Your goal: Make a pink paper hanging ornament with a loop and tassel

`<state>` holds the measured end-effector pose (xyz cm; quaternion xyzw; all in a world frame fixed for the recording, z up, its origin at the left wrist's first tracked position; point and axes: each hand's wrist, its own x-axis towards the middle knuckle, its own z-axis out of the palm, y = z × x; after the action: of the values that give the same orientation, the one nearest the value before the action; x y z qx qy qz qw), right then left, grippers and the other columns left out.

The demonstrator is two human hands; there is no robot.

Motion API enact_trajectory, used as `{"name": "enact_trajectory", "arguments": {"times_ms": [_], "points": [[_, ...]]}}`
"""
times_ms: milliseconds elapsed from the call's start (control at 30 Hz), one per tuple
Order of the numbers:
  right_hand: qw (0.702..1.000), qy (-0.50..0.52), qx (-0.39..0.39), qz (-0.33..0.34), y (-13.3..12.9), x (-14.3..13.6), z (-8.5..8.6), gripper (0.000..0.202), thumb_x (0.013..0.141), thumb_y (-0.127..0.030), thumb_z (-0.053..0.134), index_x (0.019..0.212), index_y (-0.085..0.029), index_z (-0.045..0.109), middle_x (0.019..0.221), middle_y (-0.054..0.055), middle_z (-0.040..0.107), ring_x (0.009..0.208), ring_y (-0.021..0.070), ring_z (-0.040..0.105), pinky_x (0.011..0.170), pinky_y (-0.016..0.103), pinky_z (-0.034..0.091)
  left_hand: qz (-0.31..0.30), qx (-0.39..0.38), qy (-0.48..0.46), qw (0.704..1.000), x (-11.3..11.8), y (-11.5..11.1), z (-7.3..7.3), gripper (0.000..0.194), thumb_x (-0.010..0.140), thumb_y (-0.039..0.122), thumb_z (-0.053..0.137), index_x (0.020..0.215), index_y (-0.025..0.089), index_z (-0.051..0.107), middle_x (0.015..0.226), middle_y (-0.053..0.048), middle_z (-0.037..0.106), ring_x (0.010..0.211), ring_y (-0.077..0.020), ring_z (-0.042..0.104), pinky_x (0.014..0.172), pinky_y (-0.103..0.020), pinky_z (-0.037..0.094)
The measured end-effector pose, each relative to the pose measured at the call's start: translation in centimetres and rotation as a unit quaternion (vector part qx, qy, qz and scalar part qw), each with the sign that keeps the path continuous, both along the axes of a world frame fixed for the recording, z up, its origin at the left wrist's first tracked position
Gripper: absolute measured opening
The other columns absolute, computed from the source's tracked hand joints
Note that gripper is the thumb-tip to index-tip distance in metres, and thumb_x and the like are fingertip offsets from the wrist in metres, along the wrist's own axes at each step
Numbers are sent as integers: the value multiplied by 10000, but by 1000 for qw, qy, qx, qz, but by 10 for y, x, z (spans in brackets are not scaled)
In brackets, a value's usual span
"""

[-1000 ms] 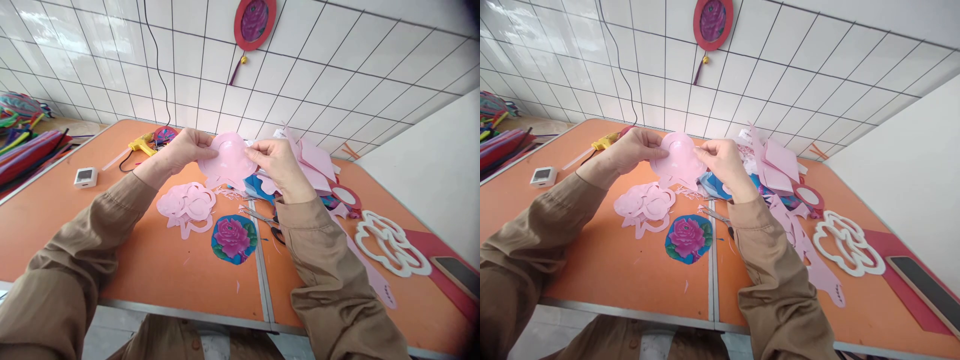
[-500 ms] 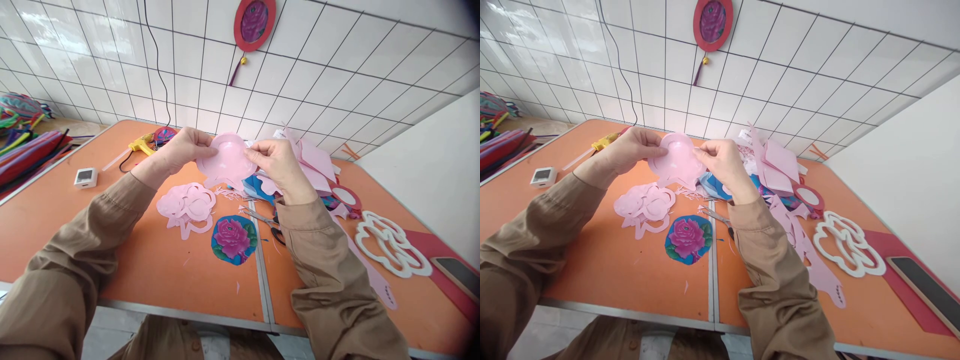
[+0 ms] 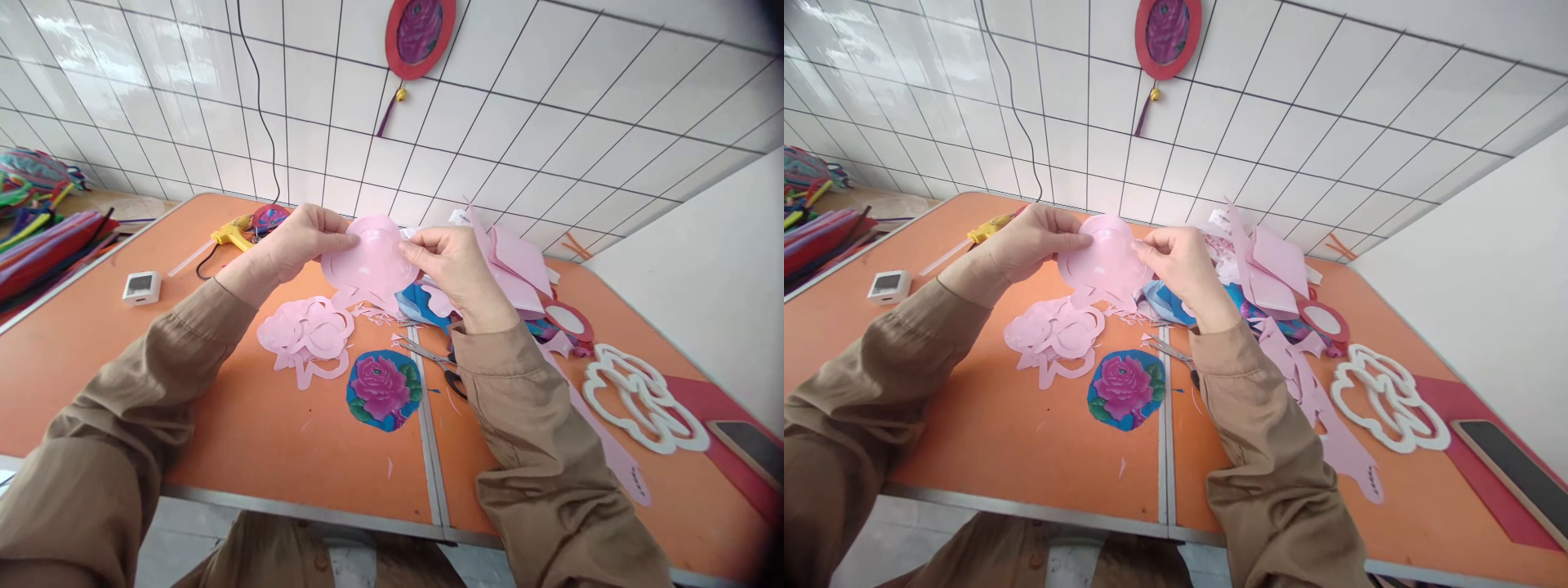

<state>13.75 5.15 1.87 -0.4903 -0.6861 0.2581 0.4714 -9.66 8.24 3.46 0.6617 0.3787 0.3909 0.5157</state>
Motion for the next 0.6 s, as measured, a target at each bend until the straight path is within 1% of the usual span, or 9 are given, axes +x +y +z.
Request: {"name": "enact_trajectory", "arguments": {"times_ms": [67, 233, 333, 400, 533, 600], "points": [[1000, 1, 3, 8, 0, 0, 0, 423, 799, -575, 833, 616, -232, 665, 585, -6, 529, 560, 145, 465, 532, 327, 393, 2, -1, 2, 1000, 0, 0, 0, 92, 785, 172, 778, 703, 141, 750, 658, -47, 698, 594, -131, 591, 569, -269, 469], [997, 62, 1, 34, -1, -4, 1, 358, 754, -592, 854, 723, -257, 732, 732, 29, 686, 698, 192, 601, 635, 363, 520, 5, 7, 18, 1000, 2, -2, 1, 119, 785, 151, 772, 672, 138, 738, 635, -39, 679, 577, -124, 570, 562, -271, 443], [996, 78, -11, 31, -4, -9, 2, 301, 735, -544, 866, 724, -280, 723, 751, 35, 700, 740, 219, 643, 661, 390, 561, -3, 9, 33, 999, 2, -4, 1, 127, 782, 167, 787, 668, 146, 737, 637, -40, 681, 583, -130, 570, 575, -281, 457], [997, 76, -7, 22, -5, -11, 2, 271, 738, -497, 865, 701, -281, 705, 736, 35, 691, 744, 228, 655, 654, 396, 569, -14, 10, 38, 999, 2, -6, 2, 138, 786, 173, 780, 657, 150, 739, 631, -38, 675, 584, -132, 570, 560, -276, 443], [996, 82, 10, 12, -4, -12, 1, 221, 774, -389, 843, 674, -265, 689, 722, 36, 683, 721, 216, 658, 633, 383, 563, -29, 11, 40, 999, 2, -7, 3, 163, 789, 199, 781, 641, 152, 732, 613, -38, 657, 565, -127, 550, 536, -271, 420], [997, 79, 9, 5, -3, -12, 1, 217, 790, -368, 838, 676, -258, 690, 720, 36, 678, 719, 213, 662, 632, 379, 559, -32, 12, 41, 999, 2, -6, 3, 182, 788, 231, 806, 644, 155, 724, 608, -34, 647, 558, -124, 534, 544, -277, 425]]}}
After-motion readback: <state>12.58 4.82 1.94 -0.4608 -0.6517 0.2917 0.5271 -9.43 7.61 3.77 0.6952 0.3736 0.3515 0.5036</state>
